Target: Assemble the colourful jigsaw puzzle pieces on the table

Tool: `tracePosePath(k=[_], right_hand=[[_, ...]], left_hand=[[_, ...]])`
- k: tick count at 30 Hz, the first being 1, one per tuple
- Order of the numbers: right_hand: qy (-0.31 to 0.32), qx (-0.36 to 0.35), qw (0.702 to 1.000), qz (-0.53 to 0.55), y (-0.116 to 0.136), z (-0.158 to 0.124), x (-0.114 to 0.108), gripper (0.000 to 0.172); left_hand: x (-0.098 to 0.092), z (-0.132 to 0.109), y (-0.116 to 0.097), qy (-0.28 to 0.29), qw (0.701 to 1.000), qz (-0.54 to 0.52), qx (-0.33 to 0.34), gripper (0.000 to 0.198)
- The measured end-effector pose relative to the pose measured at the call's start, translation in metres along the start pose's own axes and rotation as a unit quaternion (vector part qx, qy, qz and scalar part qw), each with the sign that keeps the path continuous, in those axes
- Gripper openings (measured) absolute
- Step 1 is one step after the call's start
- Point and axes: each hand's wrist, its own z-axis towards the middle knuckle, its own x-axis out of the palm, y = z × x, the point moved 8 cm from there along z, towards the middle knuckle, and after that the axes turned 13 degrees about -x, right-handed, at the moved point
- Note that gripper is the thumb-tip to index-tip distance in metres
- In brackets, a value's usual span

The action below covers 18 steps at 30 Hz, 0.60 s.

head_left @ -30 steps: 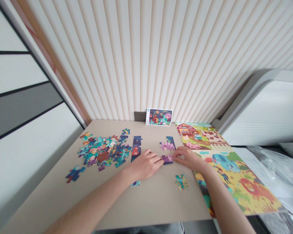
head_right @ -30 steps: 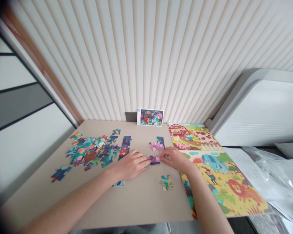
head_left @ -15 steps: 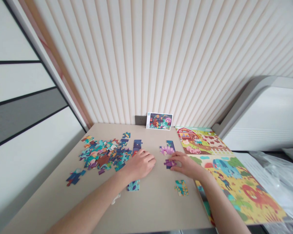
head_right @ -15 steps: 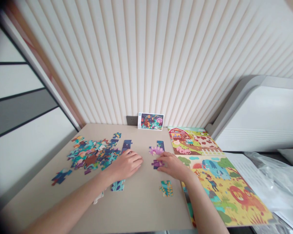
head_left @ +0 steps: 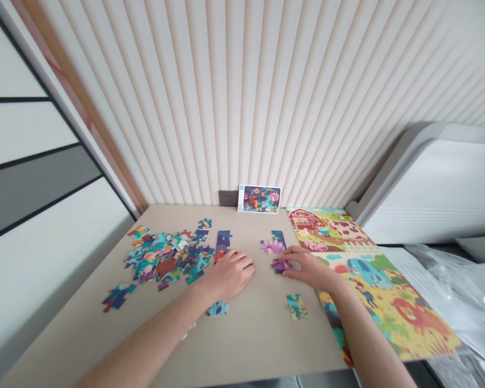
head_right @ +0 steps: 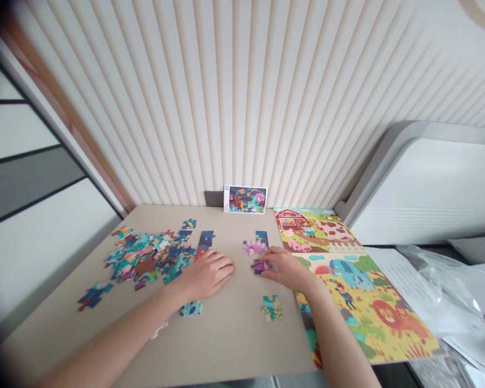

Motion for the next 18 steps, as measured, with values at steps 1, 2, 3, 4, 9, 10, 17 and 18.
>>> tracePosePath(k=[1,2,3,4,9,10,17,18], right_hand=[[-0.002,0.001,1.000,-0.001,0.000,0.000,-0.001,0.035],[-0.003,0.001,1.000,-0.002,0.001,0.000,-0.001,0.036],[-0.005,0.001,1.000,-0.003,0.001,0.000,-0.002,0.038],[-0.006,0.002,1.000,-0.003,0.001,0.000,-0.002,0.040],[-0.009,0.011,1.000,0.006,-0.005,-0.004,-0.003,0.048],[-0.014,0.014,1.000,0.007,-0.006,-0.005,-0.004,0.046],[0.002,0.025,1.000,0.010,-0.013,-0.006,-0.001,0.046],[0.009,0.029,1.000,0.009,-0.013,-0.006,0.001,0.046]], left_hand=[[0.000,0.000,0.000,0.000,1.000,-0.003,0.000,0.014],[-0.001,0.000,0.000,0.000,1.000,-0.006,-0.001,0.014],[-0.001,0.000,0.000,0.000,1.000,-0.008,-0.002,0.014],[-0.001,0.000,0.000,0.000,1.000,-0.009,-0.003,0.014],[-0.002,0.000,0.000,0.006,1.000,-0.009,-0.001,0.014],[-0.001,0.000,0.000,0.006,1.000,-0.009,-0.002,0.014],[0.000,0.000,0.001,0.008,1.000,-0.009,-0.003,0.015],[0.000,0.000,0.000,0.008,1.000,-0.009,-0.004,0.015]])
